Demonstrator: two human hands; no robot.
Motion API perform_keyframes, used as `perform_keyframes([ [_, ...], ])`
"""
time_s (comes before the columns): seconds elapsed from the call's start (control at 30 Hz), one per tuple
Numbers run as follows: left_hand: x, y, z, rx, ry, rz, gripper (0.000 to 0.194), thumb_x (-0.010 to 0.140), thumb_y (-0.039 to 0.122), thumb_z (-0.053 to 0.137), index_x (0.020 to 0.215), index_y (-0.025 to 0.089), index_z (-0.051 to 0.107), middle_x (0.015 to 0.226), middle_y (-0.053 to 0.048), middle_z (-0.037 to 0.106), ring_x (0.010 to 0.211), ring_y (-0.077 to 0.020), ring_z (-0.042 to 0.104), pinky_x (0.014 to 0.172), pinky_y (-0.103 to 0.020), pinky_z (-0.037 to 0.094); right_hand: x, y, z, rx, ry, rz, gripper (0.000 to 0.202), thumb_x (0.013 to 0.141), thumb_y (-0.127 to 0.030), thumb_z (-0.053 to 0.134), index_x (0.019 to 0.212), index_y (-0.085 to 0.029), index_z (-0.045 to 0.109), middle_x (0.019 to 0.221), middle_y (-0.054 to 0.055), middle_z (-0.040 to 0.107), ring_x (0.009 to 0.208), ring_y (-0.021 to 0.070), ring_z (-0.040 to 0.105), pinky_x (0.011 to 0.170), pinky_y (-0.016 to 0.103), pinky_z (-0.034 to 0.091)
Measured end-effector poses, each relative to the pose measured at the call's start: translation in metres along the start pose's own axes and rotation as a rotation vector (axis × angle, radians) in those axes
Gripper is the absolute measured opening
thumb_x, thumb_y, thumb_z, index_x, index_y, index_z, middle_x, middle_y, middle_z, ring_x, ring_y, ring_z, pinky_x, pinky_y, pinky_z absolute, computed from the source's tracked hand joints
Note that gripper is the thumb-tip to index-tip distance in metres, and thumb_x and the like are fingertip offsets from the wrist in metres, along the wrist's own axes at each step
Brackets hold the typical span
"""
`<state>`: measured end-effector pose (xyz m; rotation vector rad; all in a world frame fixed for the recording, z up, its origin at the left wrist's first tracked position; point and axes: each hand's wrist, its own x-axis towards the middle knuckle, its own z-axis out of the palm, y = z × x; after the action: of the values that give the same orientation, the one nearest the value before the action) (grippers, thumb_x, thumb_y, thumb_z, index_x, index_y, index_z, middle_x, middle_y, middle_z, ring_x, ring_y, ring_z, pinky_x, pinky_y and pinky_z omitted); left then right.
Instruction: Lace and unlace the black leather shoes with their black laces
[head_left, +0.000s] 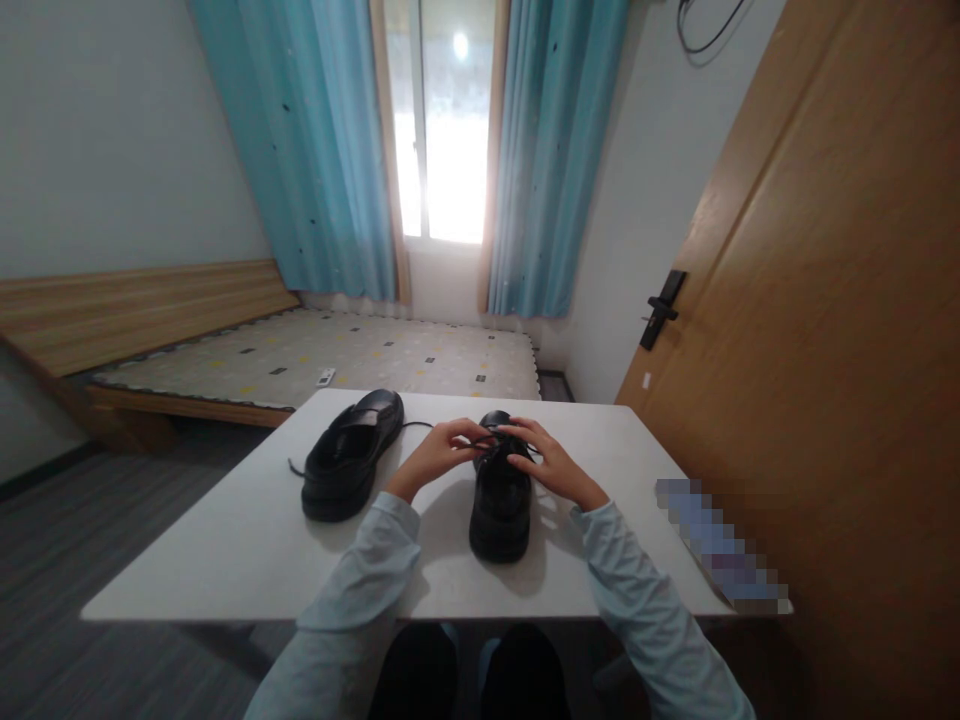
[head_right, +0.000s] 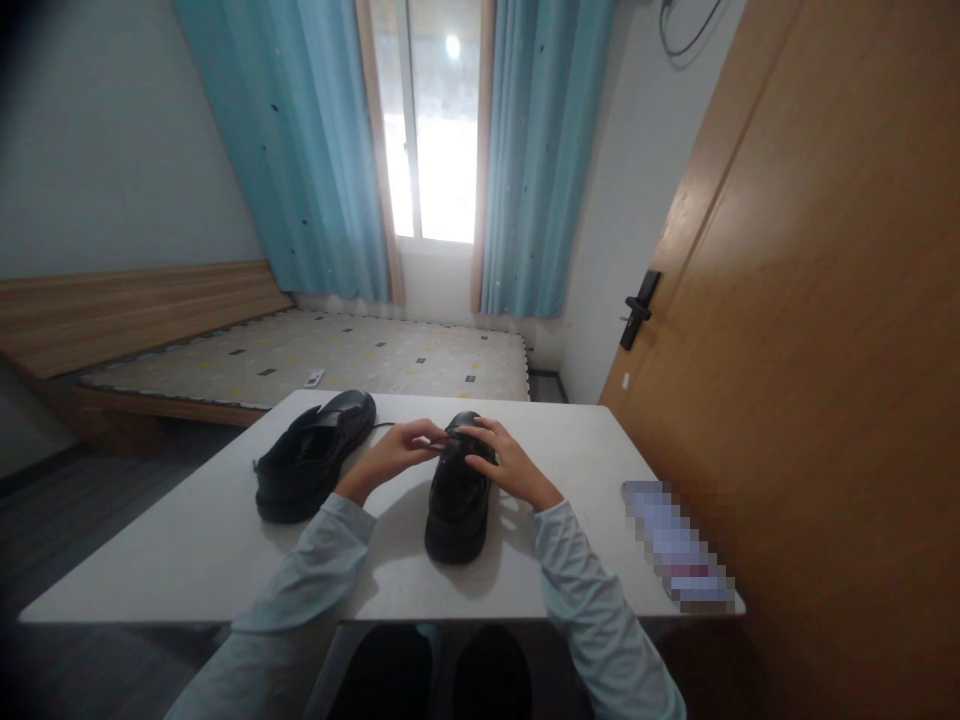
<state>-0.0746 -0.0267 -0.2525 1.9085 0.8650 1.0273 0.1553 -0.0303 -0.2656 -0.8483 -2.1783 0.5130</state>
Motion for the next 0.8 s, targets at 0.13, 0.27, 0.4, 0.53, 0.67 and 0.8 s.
perform_keyframes([
  [0.13, -0.001, 0.000, 0.001, -0.048, -0.102, 0.024, 0.029, 0.068, 0.033, 0.072, 0.091, 0.016, 0.069, 0.096, -0.007, 0.065, 0.090, -0.0186, 0.061, 0.075, -0.028, 0.049, 0.000, -0.005, -0.001, 0.008, 0.050, -0.007, 0.025, 0.083, -0.029, 0.060, 0.107, -0.023, 0.065, 0.131, 0.010, 0.050, 0.123, 0.0237, 0.046, 0.106, 0.043, 0.034],
  [0.27, 0.000, 0.001, 0.001, -0.016, -0.060, 0.004, 0.028, 0.075, 0.038, 0.064, 0.091, 0.016, 0.069, 0.094, -0.007, 0.067, 0.090, -0.0188, 0.061, 0.074, -0.028, 0.049, 0.001, -0.008, -0.005, 0.068, 0.166, -0.002, 0.012, 0.083, -0.029, 0.059, 0.087, -0.022, 0.068, 0.119, 0.008, 0.058, 0.116, 0.0224, 0.052, 0.102, 0.041, 0.038],
  [0.4, 0.004, -0.004, 0.001, 0.115, 0.109, -0.037, 0.033, 0.082, 0.044, 0.053, 0.085, 0.015, 0.069, 0.081, -0.005, 0.069, 0.076, -0.0161, 0.061, 0.068, -0.026, 0.048, 0.001, -0.010, -0.010, 0.097, 0.222, 0.025, 0.013, 0.083, -0.031, 0.059, 0.085, -0.021, 0.067, 0.113, 0.008, 0.060, 0.111, 0.0226, 0.054, 0.099, 0.041, 0.039],
  [0.53, 0.007, -0.013, 0.000, 0.190, 0.192, -0.059, 0.034, 0.082, 0.045, 0.052, 0.081, 0.015, 0.067, 0.074, -0.005, 0.068, 0.068, -0.0153, 0.060, 0.063, -0.026, 0.048, -0.001, -0.009, -0.007, 0.053, 0.081, 0.024, 0.039, 0.078, -0.032, 0.064, 0.116, -0.025, 0.059, 0.129, 0.009, 0.050, 0.123, 0.0247, 0.045, 0.105, 0.044, 0.034],
  [0.67, 0.007, -0.018, 0.000, 0.237, 0.215, -0.075, 0.031, 0.082, 0.042, 0.051, 0.083, 0.016, 0.067, 0.075, -0.005, 0.068, 0.069, -0.0162, 0.061, 0.064, -0.027, 0.049, -0.001, -0.008, 0.005, -0.082, 0.026, 0.012, 0.046, 0.073, -0.023, 0.064, 0.118, -0.025, 0.058, 0.134, 0.010, 0.044, 0.127, 0.0281, 0.038, 0.107, 0.049, 0.028],
  [0.8, 0.006, -0.019, 0.004, 0.300, 0.223, -0.090, 0.026, 0.082, 0.036, 0.051, 0.091, 0.017, 0.066, 0.084, -0.006, 0.069, 0.071, -0.0164, 0.062, 0.068, -0.029, 0.050, 0.001, -0.010, 0.011, -0.130, 0.105, 0.012, 0.031, 0.071, -0.017, 0.062, 0.102, -0.023, 0.062, 0.129, 0.010, 0.047, 0.123, 0.0280, 0.040, 0.106, 0.049, 0.030],
])
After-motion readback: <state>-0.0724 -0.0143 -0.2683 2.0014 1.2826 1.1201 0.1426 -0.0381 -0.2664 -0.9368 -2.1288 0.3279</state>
